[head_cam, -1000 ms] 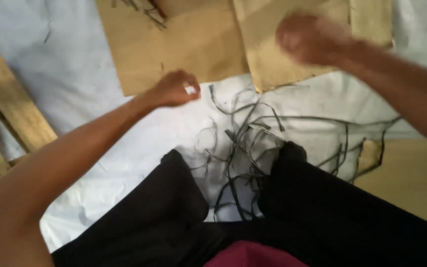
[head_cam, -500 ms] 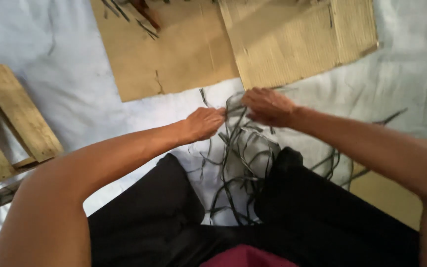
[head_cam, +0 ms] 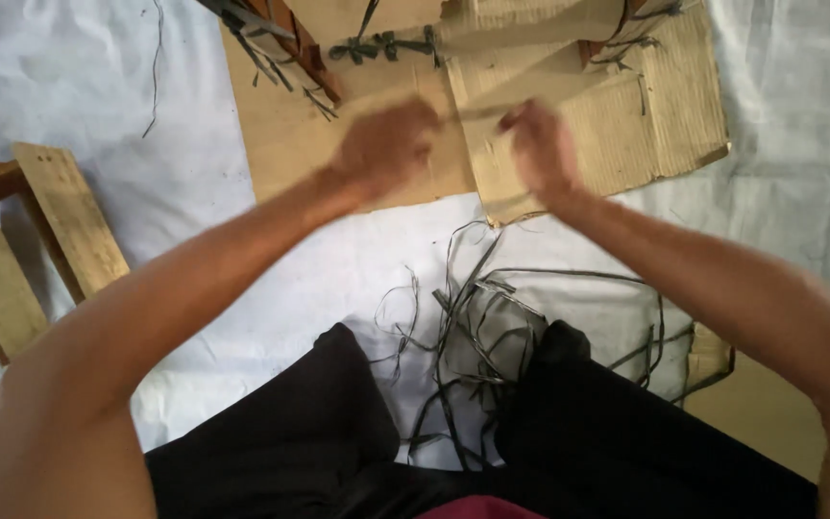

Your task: Wrapping and securing the legs of a table with protective straps and cardboard pieces.

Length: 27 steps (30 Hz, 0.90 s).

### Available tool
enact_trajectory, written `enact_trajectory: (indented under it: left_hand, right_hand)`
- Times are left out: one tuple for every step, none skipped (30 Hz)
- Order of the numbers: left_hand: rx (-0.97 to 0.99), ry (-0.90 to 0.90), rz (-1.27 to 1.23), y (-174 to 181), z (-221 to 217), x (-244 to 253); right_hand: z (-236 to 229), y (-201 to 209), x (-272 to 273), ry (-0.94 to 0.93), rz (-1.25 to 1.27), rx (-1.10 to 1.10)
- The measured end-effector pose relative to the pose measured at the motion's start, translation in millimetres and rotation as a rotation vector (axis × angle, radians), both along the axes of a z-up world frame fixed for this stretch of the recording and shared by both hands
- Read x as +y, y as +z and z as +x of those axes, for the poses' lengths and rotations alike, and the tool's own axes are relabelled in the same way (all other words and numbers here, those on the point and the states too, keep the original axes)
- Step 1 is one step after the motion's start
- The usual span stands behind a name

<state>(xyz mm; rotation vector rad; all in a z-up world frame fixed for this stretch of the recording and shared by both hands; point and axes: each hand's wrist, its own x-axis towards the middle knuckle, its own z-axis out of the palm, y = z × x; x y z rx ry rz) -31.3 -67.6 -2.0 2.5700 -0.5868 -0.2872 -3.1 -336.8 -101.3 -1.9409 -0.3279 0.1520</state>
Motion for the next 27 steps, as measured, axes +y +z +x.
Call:
enact_trajectory:
  left_hand:
    - [0.048, 0.128, 0.062, 6.7, 13.4, -0.3]
    - [0.046, 0.128, 0.061, 4.8, 24.2, 5.4]
    - [-0.07, 0.151, 0.096, 2.9, 35.5, 11.2]
    - [-0.185, 0.175, 0.132, 0.8, 46.9, 16.8]
    - [-0.186, 0.175, 0.131, 3.9, 51.9, 15.9]
    - [-0.301, 0.143, 0.071, 6.9, 56.9, 15.6]
    - [-0.414, 0.11, 0.011, 9.7, 62.0, 15.3]
    - [-0.414, 0.109, 0.011, 11.4, 68.1, 8.2]
    - [-0.424, 0.077, 0.004, 12.8, 74.3, 1.2]
    - [-0.433, 0.048, -0.004, 13.8, 79.8, -5.8]
    - [-0.431, 0.049, -0.005, -0.6, 88.2, -13.6]
    - [-0.548, -0.004, 0.027, -14.8, 97.1, -21.3]
    - [-0.665, -0.057, 0.059, -29.0, 106.1, -29.0]
    - [-0.664, -0.053, 0.06, -28.8, 109.0, -33.1]
    - [-0.693, -0.075, 0.13, -28.7, 112.0, -37.3]
    - [-0.721, -0.099, 0.197, -28.8, 115.1, -42.9]
    - [-0.72, -0.096, 0.197, -31.6, 119.0, -44.1]
    - [-0.737, -0.087, 0.313, -34.2, 123.5, -45.8]
    - [-0.753, -0.077, 0.429, -36.6, 128.0, -47.6]
    - [-0.754, -0.077, 0.43, -49.1, 131.5, -47.1]
    - [-0.742, -0.063, 0.361, -61.6, 134.8, -46.5]
    - [-0.728, -0.053, 0.291, -74.4, 136.9, -46.4]
    - [-0.726, -0.056, 0.29, -78.3, 136.3, -48.0]
    - [-0.721, -0.033, 0.285, -81.2, 138.0, -49.0]
    - [-0.717, -0.011, 0.28, -84.0, 139.5, -49.8]
    - [-0.716, -0.011, 0.278, -68.4, 138.9, -50.8]
    - [-0.737, -0.041, 0.312, -52.8, 138.2, -51.5]
  right_hand:
    - [13.5, 8.1, -5.7, -0.208, -0.194, -0.018]
    - [18.9, 2.1, -17.8, -0.209, -0.195, -0.021]
    - [24.8, -4.0, -29.9, -0.322, -0.232, -0.002]
    - [30.8, -10.5, -42.0, -0.435, -0.267, 0.018]
    - [29.4, -20.8, -51.3, -0.435, -0.268, 0.017]
    - [28.0, -31.4, -60.0, -0.447, -0.301, 0.015]
    - [26.8, -42.2, -68.7, -0.458, -0.335, 0.012]
    - [21.6, -58.1, -69.1, -0.458, -0.336, 0.013]
    - [16.5, -74.3, -69.4, -0.418, -0.313, 0.131]
    - [11.2, -90.4, -70.0, -0.374, -0.29, 0.249]
    - [9.9, -81.2, -53.4, -0.373, -0.292, 0.25]
    - [9.4, -72.0, -36.7, -0.393, -0.111, 0.398]
    - [8.8, -62.8, -20.0, -0.41, 0.072, 0.543]
    - [14.2, -44.8, -2.5, -0.405, 0.07, 0.544]
    - [19.6, -26.7, 14.7, -0.406, 0.145, 0.552]
    - [24.5, -8.7, 30.6, -0.409, 0.218, 0.559]
    - [32.2, -3.0, 40.7, -0.407, 0.216, 0.561]
    - [40.1, 2.7, 50.7, -0.393, 0.291, 0.514]
    - [48.0, 8.5, 60.5, -0.377, 0.366, 0.468]
    - [54.9, 15.5, 67.2, -0.376, 0.366, 0.468]
    - [61.6, 22.5, 73.9, -0.398, 0.465, 0.502]
    - [66.7, 29.3, 80.3, -0.423, 0.565, 0.537]
    - [67.8, 31.9, 81.7, -0.426, 0.565, 0.539]
    - [71.0, 35.0, 83.5, -0.473, 0.615, 0.622]
    - [73.9, 38.2, 85.6, -0.52, 0.665, 0.705]
    - [77.7, 24.9, 82.8, -0.522, 0.662, 0.706]
    - [81.4, 11.6, 80.2, -0.525, 0.705, 0.735]
